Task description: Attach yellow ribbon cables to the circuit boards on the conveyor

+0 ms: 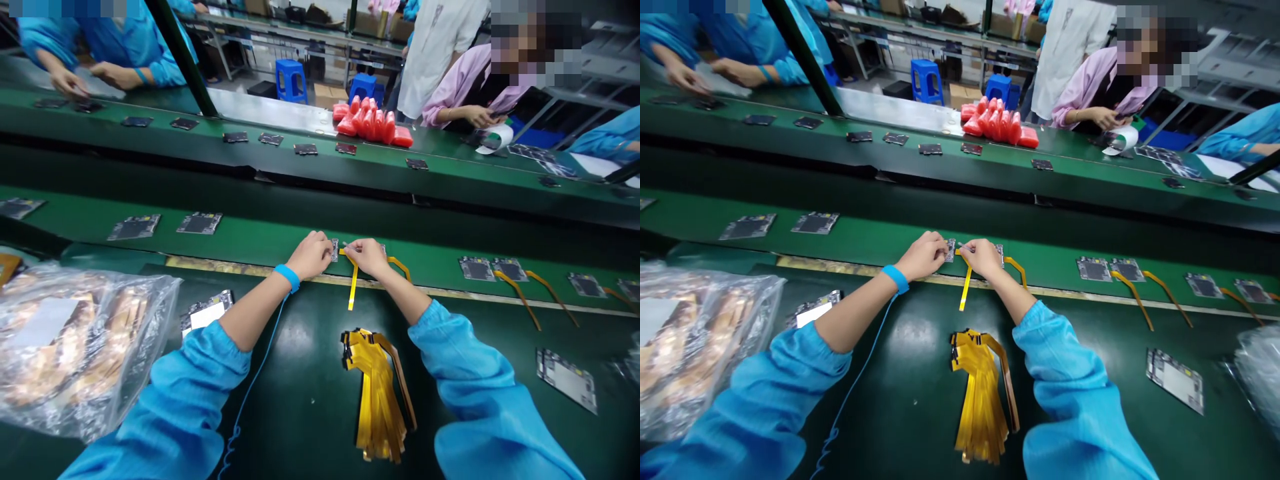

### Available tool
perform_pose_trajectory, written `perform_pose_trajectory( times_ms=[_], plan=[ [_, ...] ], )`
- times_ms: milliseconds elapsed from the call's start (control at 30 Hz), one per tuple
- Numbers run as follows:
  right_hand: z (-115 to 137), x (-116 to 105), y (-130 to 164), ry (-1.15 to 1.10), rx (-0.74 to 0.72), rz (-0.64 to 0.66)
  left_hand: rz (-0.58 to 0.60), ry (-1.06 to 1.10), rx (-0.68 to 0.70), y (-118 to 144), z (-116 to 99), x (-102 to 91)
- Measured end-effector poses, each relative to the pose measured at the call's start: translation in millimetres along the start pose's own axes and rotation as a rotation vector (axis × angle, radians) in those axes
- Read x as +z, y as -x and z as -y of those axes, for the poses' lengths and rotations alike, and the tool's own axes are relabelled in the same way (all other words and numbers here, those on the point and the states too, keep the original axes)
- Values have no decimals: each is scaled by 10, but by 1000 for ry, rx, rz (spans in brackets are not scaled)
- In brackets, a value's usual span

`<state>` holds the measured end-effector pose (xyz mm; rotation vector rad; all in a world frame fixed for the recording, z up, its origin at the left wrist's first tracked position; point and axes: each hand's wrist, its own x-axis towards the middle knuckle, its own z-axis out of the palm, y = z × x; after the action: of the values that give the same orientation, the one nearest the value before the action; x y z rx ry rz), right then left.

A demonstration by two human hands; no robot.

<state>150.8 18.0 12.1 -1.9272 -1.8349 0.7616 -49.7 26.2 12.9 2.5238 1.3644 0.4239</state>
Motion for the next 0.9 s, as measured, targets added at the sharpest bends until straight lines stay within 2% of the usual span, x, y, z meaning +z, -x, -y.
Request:
perform_pose_trajectory(
  times_ms=[233,900],
  plan=[
    [35,-96,58,107,39,39,-62,16,102,179,-9,108],
    [-135,-203,84,113,77,27,-1,-9,181,196,-174,154]
  ],
)
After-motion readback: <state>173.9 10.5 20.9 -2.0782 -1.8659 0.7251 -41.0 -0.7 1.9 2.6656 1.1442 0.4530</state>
